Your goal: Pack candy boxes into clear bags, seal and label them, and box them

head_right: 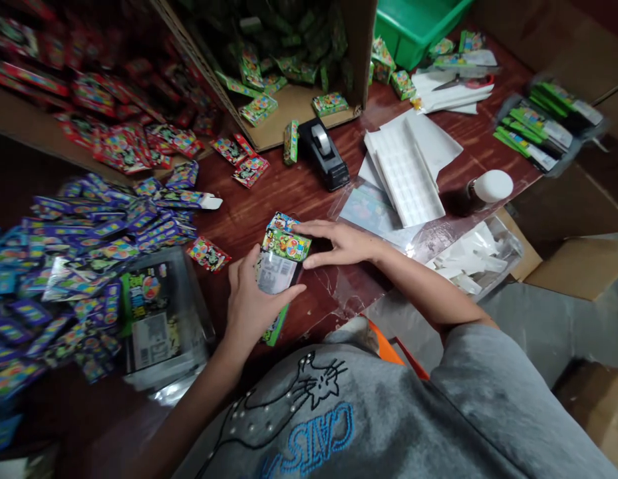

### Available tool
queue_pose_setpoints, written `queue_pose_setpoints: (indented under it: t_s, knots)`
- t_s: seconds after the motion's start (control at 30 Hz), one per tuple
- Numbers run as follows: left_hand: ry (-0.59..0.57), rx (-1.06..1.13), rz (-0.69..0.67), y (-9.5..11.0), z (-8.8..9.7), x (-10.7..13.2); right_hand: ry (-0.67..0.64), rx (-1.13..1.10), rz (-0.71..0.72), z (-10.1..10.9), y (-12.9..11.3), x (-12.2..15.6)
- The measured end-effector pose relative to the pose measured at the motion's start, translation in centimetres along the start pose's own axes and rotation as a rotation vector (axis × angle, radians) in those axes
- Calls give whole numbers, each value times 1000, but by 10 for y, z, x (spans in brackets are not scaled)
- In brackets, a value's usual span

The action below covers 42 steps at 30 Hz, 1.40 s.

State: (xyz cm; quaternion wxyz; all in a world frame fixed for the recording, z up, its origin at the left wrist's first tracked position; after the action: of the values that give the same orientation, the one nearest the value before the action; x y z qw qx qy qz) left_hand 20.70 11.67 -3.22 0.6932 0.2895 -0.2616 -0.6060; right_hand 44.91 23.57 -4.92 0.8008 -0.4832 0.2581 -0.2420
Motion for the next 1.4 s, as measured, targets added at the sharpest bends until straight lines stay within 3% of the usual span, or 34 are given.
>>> queue_pose_setpoints:
  t_s: [0.1, 0.2, 0.27, 0.4, 0.5, 0.63, 0.7, 0.77, 0.83, 0.93, 1.03, 1.1, 1.27, 1.4]
  knots:
    - [1, 338, 72, -3, -6, -9, 234, -145, -135, -7, -3, -14]
    - [-40, 695, 176, -8, -12, -14, 526, -226, -152, -15, -5, -30]
    - [-13, 796, 216, -10, -13, -14, 643, -265, -150, -23, -7, -36]
    - [73, 821, 220, -14, -11, -5, 546, -99, -128, -33, -14, -31]
    - [60, 808, 206, -21, -11, 6, 395, 101, -109, -28, -18, -21]
    - [63, 827, 159, -28, -15, 19, 133, 190, -68, -18, -20, -22]
    - [89, 827, 129, -31, -16, 24, 62, 220, -43, -18, -22, -25]
    - [108, 816, 100, -34, -13, 26, 82, 211, -22, -25, -25, -25]
    - [114, 790, 74, -39, -7, 26, 189, 136, -41, -38, -28, -21]
    - [93, 753, 66, -51, 4, 25, 366, -140, -180, -70, -29, -7]
    - [15, 734, 107, -66, 15, 23, 416, -446, -292, -105, -27, 4]
    - [-26, 708, 148, -73, 21, 20, 419, -513, -311, -118, -27, 5]
    - [7, 710, 229, -69, 28, 11, 336, -396, -266, -113, -36, -3]
    - [100, 737, 287, -61, 28, 7, 366, -218, -178, -103, -43, -8]
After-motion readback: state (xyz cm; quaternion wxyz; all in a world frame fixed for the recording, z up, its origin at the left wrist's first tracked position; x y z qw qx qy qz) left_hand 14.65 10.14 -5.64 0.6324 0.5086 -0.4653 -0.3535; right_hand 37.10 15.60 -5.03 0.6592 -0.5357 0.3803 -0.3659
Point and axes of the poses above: each hand's wrist, its own x-axis away from the middle knuckle, its own z-axis out of the back of the hand, y = z × x, the point moved 1 cm from there along -x, towards the middle knuckle, and after that the axes turned 2 degrees about x, right-handed, at the moved point
